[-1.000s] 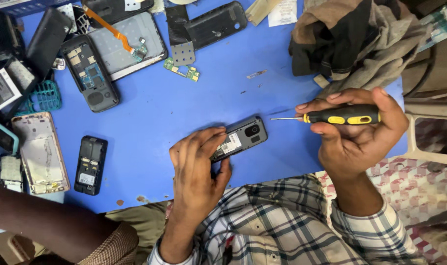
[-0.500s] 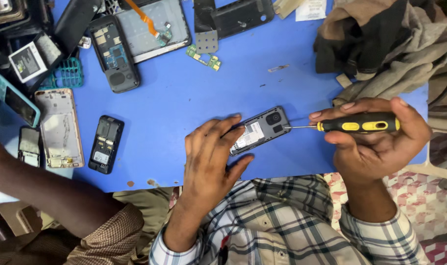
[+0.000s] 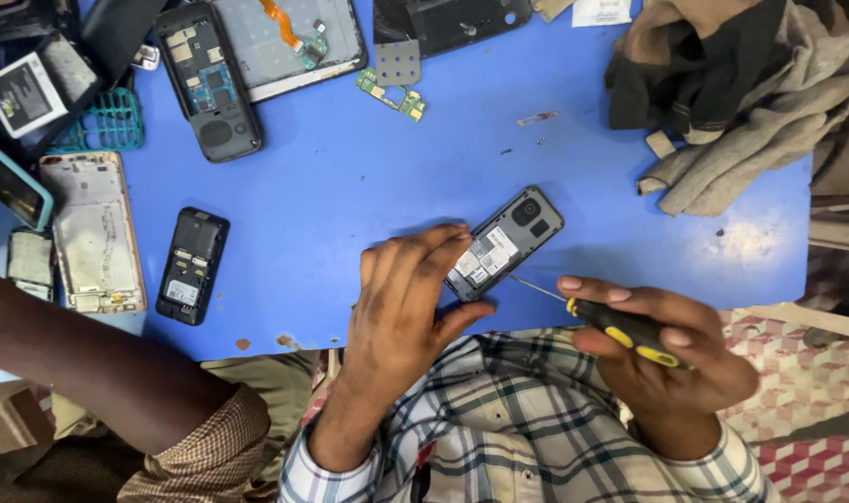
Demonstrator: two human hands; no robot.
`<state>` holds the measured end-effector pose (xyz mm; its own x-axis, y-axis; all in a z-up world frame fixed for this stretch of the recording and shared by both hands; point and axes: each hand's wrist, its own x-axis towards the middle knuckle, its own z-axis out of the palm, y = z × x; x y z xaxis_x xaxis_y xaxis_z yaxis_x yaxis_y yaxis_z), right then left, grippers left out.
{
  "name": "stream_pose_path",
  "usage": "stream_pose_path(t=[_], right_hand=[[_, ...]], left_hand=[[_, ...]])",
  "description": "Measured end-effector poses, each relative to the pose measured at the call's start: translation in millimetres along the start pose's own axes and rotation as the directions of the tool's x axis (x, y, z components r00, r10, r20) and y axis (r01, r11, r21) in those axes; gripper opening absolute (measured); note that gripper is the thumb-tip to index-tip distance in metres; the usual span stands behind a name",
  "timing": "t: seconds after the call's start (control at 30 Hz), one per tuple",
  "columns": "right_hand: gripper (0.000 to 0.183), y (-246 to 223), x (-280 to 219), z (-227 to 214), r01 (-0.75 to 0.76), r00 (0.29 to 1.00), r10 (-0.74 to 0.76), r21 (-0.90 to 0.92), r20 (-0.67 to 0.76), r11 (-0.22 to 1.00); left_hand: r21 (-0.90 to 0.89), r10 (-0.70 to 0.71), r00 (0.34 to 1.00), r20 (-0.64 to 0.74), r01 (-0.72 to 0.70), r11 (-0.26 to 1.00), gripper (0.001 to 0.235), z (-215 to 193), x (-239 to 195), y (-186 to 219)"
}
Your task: The person uses a screwdriver to remove screws from the back of a mobile phone, then opens the casing to access the internal components. They continue to unscrew and pry open the device, exposing the battery and circuit board.
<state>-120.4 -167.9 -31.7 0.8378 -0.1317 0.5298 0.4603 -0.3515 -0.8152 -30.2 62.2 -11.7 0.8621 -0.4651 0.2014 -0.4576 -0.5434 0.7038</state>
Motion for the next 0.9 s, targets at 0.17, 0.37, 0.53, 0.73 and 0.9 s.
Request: stream_pose_path(t=[0.17, 0.37, 0.53, 0.73, 0.9], right_hand=[[0.058, 8.5, -3.9, 3.0, 0.083, 0.996, -0.078, -0.103, 0.048, 0.991], [0.058, 7.6, -9.2, 0.4, 0.114, 0.993, -0.102, -0.244, 0.061, 0.963], [0.056, 1.8, 0.2, 0.8, 0.084, 0.994, -0.072, -0.162, 0.079, 0.983], [0.056, -1.7, 27.3, 5.3, 0.072, 0.987, -0.065, -0.045, 0.146, 0.996], [0.062, -12.9, 33.8, -0.7, 0.027, 0.984, -0.020, -0.038, 0.177, 0.999]], left_hand=[[0.024, 0.037, 0.999, 0.002, -0.037, 0.999, 0.070, 1.9, -0.6, 0.1], [0.046, 0.057, 0.998, 0.004, -0.057, 0.997, 0.065, 4.3, -2.4, -1.1], [0.056, 0.061, 0.998, 0.004, -0.061, 0.997, 0.063, 5.0, -2.7, -1.0], [0.067, 0.065, 0.998, 0.005, -0.066, 0.996, 0.061, 4.3, -3.6, -1.4], [0.058, 0.075, 0.997, -0.004, -0.075, 0.996, 0.061, 2.1, -1.8, -0.6]])
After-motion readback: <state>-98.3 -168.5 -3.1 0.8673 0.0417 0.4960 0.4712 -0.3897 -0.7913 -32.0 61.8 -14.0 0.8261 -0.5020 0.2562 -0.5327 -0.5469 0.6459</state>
